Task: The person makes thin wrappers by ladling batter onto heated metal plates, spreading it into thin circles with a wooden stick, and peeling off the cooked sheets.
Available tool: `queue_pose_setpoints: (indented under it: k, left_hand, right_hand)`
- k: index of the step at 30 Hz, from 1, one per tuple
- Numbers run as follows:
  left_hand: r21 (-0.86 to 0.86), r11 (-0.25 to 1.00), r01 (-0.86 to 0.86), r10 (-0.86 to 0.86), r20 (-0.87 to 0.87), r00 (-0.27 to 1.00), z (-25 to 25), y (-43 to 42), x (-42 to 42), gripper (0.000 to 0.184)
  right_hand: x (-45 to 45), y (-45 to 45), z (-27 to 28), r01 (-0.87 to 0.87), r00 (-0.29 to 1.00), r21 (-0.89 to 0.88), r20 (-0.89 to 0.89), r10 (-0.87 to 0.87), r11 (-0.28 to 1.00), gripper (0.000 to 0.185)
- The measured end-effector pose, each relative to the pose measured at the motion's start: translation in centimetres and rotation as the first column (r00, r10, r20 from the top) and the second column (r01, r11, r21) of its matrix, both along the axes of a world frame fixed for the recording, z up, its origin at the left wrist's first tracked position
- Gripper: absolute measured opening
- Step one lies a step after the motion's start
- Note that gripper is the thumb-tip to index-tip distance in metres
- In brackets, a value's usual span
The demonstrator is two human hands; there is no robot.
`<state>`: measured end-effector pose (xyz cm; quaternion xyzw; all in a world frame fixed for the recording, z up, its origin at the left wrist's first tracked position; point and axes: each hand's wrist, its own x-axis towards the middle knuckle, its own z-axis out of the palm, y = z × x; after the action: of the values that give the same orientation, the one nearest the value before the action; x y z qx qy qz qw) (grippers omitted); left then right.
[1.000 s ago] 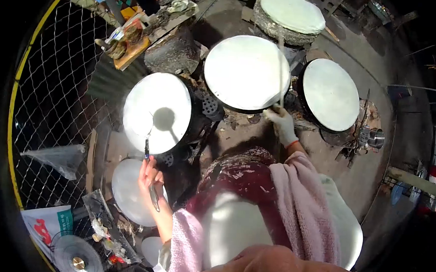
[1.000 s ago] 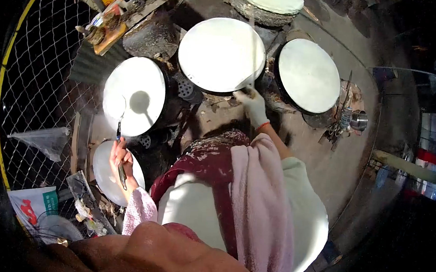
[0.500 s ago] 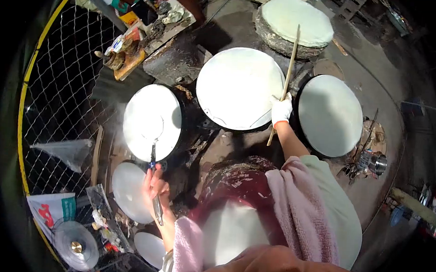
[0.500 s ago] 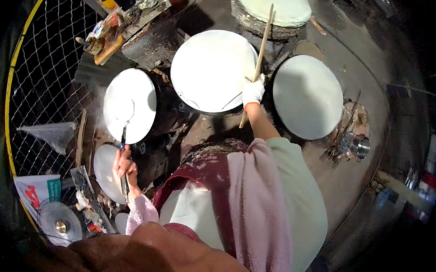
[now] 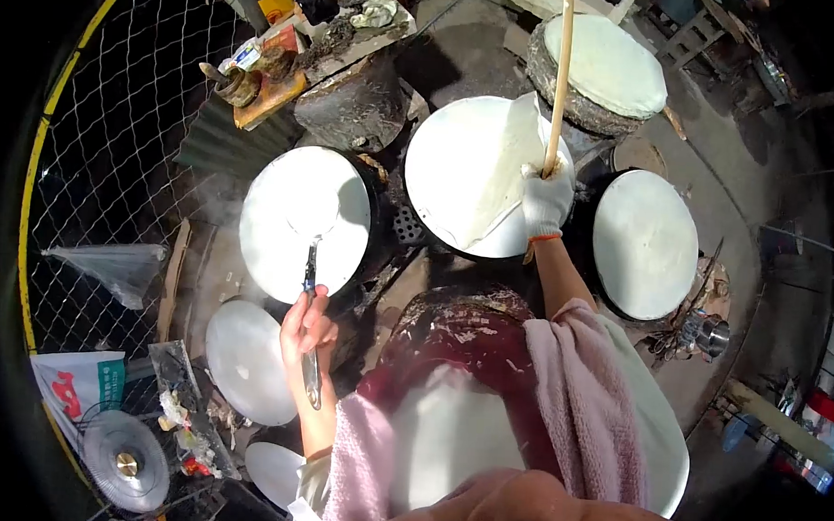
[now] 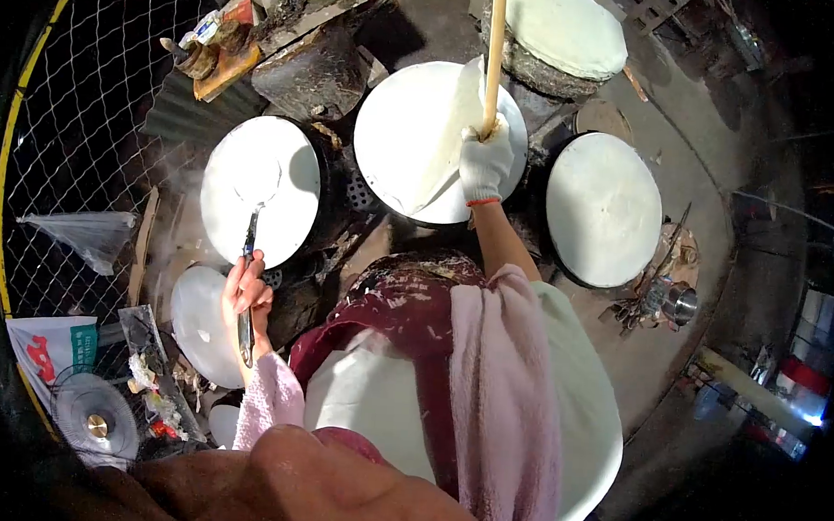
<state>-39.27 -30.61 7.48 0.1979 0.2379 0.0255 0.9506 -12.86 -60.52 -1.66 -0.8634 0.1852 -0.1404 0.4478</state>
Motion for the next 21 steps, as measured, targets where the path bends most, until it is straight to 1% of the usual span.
queue_pose_setpoints:
  k: [1, 4, 5, 8, 11, 14, 17, 20, 21]
  left_hand:
    - [0.031, 0.999, 0.03, -0.03, -0.001, 1.0, -0.1, 0.5, 0.2, 0.032]
    - [0.13, 0.99, 0.047, -0.041, -0.049, 0.998, 0.1, 1.7, 0.9, 0.029]
    - [0.119, 0.992, 0.052, -0.045, -0.057, 0.997, 0.1, 2.2, 1.0, 0.03]
    - [0.138, 0.989, 0.057, -0.048, -0.063, 0.997, 0.2, 3.4, 1.4, 0.031]
    - [0.155, 0.984, 0.084, -0.074, -0.064, 0.995, -0.5, 4.8, 1.7, 0.031]
    - [0.142, 0.986, 0.088, -0.079, -0.071, 0.994, -0.6, 5.7, 2.0, 0.032]
    - [0.153, 0.984, 0.091, -0.081, -0.071, 0.994, -0.5, 6.3, 2.5, 0.031]
    - [0.115, 0.988, 0.101, -0.094, -0.063, 0.994, -0.9, 7.1, 2.8, 0.031]
    - [0.111, 0.989, 0.1, -0.093, -0.065, 0.994, -1.0, 7.2, 2.9, 0.031]
  right_hand:
    - [-0.1, 0.6, 0.4, 0.008, 1.0, -0.04, 0.0, -0.008, 0.999, 0.04]
    - [-0.3, 1.9, -0.5, -0.06, 0.998, -0.071, 0.011, 0.061, 0.996, 0.036]
    - [-0.5, 2.4, -0.8, -0.07, 0.992, -0.091, 0.101, 0.079, 0.993, 0.032]
    - [-0.5, 3.5, -1.3, -0.093, 0.992, -0.16, 0.07, 0.105, 0.983, 0.033]
    - [-0.9, 4.3, -0.3, -0.131, 0.964, -0.211, 0.203, 0.174, 0.969, 0.034]
    - [-0.2, 4.7, 0.3, -0.149, 0.955, -0.092, 0.245, 0.168, 0.985, 0.037]
    - [0.6, 4.8, 2.3, -0.212, 0.924, -0.086, 0.306, 0.229, 0.973, 0.037]
    - [0.3, 6.0, 4.3, -0.247, 0.935, -0.14, 0.225, 0.273, 0.959, 0.039]
    - [0.0, 6.4, 4.8, -0.238, 0.933, -0.189, 0.228, 0.278, 0.953, 0.039]
